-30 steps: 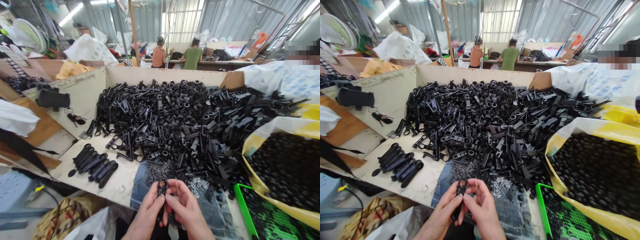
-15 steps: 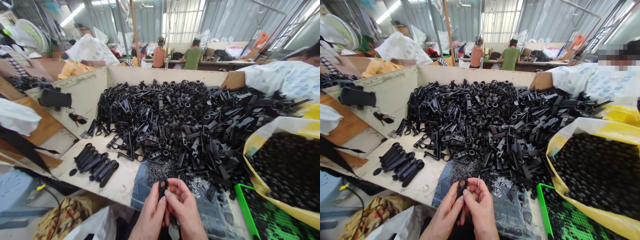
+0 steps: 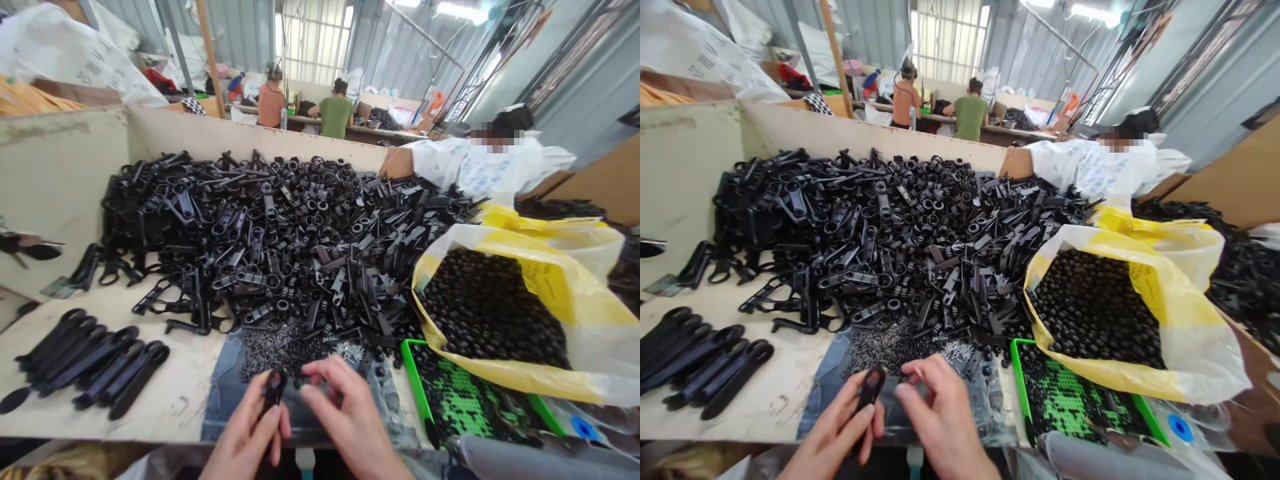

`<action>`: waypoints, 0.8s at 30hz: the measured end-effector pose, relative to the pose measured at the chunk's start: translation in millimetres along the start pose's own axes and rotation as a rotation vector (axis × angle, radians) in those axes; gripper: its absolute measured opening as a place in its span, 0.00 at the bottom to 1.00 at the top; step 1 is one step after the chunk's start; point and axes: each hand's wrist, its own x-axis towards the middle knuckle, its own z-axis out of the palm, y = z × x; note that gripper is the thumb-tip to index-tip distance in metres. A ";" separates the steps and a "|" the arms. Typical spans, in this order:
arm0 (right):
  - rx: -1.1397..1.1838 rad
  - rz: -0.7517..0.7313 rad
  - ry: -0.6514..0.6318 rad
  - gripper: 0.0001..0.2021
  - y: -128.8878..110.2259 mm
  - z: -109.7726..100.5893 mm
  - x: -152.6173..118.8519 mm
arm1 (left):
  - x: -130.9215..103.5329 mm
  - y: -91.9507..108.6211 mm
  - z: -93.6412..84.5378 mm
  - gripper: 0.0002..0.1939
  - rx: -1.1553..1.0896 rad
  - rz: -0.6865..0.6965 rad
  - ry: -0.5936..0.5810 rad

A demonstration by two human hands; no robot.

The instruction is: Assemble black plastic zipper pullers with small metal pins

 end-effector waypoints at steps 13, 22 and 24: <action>-1.063 -0.344 0.180 0.16 30.7 -60.4 30.6 | 11.6 7.1 11.8 0.28 -0.312 -0.276 -0.064; -0.893 -0.361 0.184 0.12 32.3 -46.6 9.1 | 23.4 7.5 39.4 0.27 -0.337 -0.131 -0.024; -0.932 -0.325 0.154 0.12 32.7 -45.0 14.1 | 19.4 10.3 33.7 0.25 -0.323 -0.174 -0.025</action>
